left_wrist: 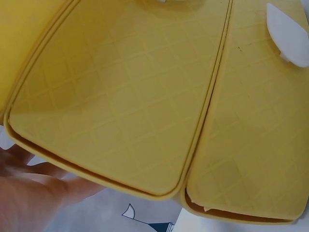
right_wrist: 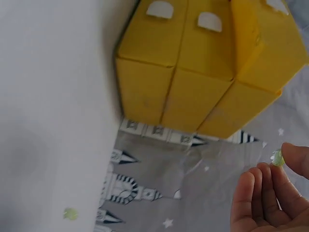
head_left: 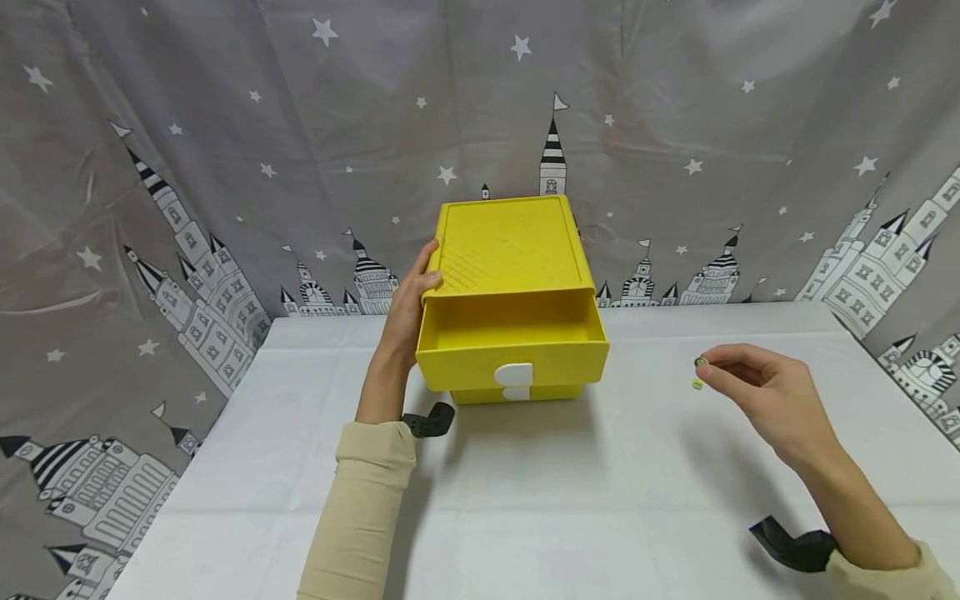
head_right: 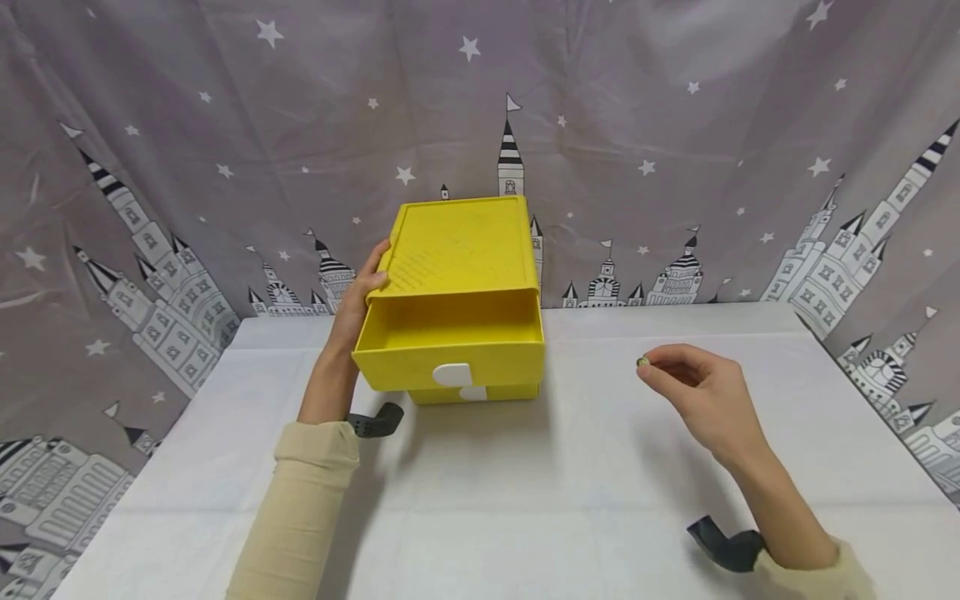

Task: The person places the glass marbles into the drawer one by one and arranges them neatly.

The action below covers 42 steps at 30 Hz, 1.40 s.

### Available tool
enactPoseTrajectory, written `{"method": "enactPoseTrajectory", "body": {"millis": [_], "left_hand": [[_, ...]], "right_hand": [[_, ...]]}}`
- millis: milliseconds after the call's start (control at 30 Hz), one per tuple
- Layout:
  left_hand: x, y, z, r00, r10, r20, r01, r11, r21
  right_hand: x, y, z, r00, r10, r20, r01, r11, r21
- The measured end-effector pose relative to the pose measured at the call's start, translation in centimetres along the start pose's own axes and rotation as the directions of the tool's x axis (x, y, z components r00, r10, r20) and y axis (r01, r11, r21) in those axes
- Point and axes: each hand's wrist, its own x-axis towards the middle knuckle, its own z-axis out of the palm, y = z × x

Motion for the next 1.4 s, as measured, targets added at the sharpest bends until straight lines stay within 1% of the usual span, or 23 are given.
{"method": "enactPoseTrajectory", "body": {"millis": [167,300,400,533,833,933,1133,1400], "left_hand": [[0.0,-0.1,-0.1,1.0,0.004,-0.006,-0.004,1.0,0.005],[0.0,-0.2,-0.2,1.0,0.005,-0.011,-0.005,1.0,0.005],[0.0,-0.2,-0.3,1.0,0.003,-0.014,-0.003,1.0,0.01],[-0.2,-0.2,-0.4,1.0,-0.004,-0.018,0.004,1.0,0.019],[-0.2,-0.4,-0.4,1.0,0.002,-0.012,-0.002,1.0,-0.001],[-0.2,-0.3,-0.4,1.0,0.001,-0.015,-0.001,1.0,0.004],[-0.1,-0.2,-0.3,1.0,0.006,-0.01,-0.006,1.0,0.003],[0.1,-0.2,-0.1,1.0,0.006,-0.006,-0.006,1.0,-0.021]], "right_hand": [[0.2,-1.9,0.9,0.998,-0.056,0.011,0.056,0.998,0.028],[0.4,-3.4,1.7,0.993,-0.117,0.011,0.117,0.993,-0.007],[0.5,-4.2,2.2,0.984,-0.177,0.006,0.177,0.984,-0.019],[0.7,-5.1,2.9,0.97,-0.241,-0.001,0.241,0.97,0.01],[1.6,-7.1,4.7,0.953,-0.301,-0.026,0.301,0.953,0.021],[1.8,-7.7,5.1,0.947,-0.318,-0.037,0.319,0.948,0.015],[2.4,-8.8,6.0,0.937,-0.346,-0.051,0.348,0.937,0.037],[2.9,-9.6,6.6,0.925,-0.375,-0.063,0.377,0.926,0.022]]}}
